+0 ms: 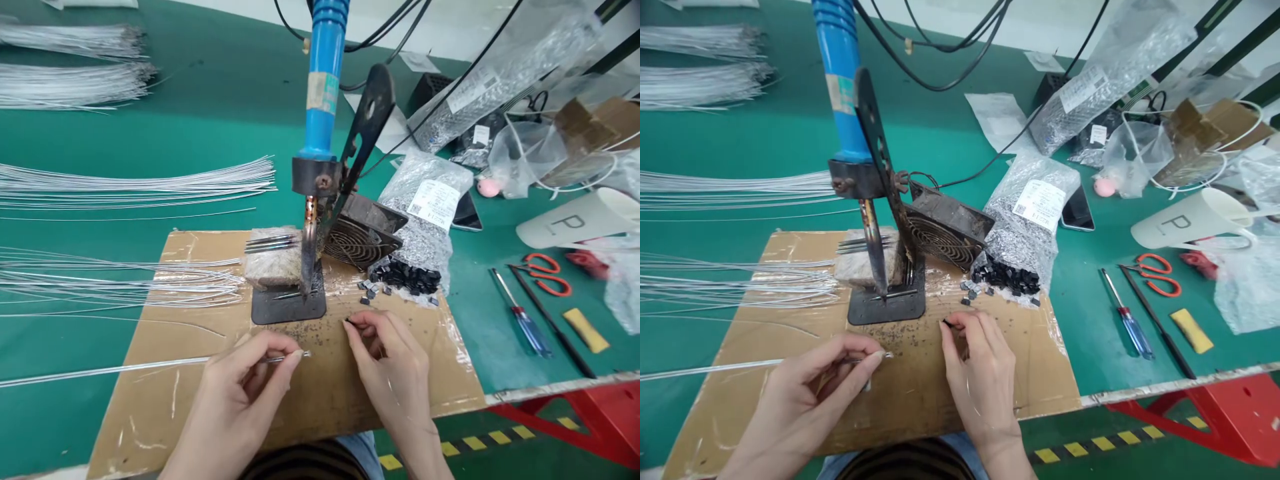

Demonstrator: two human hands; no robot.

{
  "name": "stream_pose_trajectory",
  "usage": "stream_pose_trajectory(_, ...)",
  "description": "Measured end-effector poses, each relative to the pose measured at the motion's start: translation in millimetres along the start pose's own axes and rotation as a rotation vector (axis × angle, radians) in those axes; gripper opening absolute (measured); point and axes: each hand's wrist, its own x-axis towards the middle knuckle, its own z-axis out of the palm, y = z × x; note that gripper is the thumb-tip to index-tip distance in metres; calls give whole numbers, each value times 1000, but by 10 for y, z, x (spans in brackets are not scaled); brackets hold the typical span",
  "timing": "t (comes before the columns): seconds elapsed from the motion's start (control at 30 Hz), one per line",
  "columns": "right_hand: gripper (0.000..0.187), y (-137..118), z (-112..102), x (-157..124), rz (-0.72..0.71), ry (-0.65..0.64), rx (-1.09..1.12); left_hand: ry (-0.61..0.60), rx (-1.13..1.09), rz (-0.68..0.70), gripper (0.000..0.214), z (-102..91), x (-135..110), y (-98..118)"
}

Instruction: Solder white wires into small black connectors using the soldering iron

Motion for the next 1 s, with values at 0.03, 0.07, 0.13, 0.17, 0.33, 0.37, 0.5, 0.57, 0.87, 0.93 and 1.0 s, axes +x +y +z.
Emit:
stream_pose_trajectory(0.03,1,-3,6,-1,-7,12,-3,0,7,-9,18,-1,0,3)
stream_pose_trajectory(0.07,2,-7,13,-1,-13,19,-3,-3,10,-23,18,-4,1,8)
stream_pose_trajectory(0.13,3,-13,25,1,-17,26,5,-3,1,-41,18,-12,4,21)
stream_pose_trajectory(0.17,3,-16,28,3,-16,27,13,-1,-6,-48,17,-17,6,28)
stream_pose_trajectory(0.33,11,-30,-5,16,25,-14,88,-27,-31,-95,17,-36,13,63)
stream_pose_trajectory(0.37,11,-38,-17,18,35,-30,110,-19,-37,-109,17,-37,11,68)
stream_pose_trajectory(0.5,10,-89,-54,15,84,-76,206,17,-61,-153,16,-36,1,82)
stream_pose_trajectory(0.57,10,-114,-60,11,104,-85,254,26,-74,-160,16,-34,1,90)
stream_pose_trajectory(0.87,7,-173,-65,24,187,-57,429,118,-165,-178,14,-3,47,199)
stream_pose_trajectory(0.93,6,-177,-64,22,217,-47,462,104,-176,-193,15,-9,53,205)
stream_pose_trajectory(1.0,6,-177,-62,17,246,-45,492,82,-166,-199,17,-18,59,206)
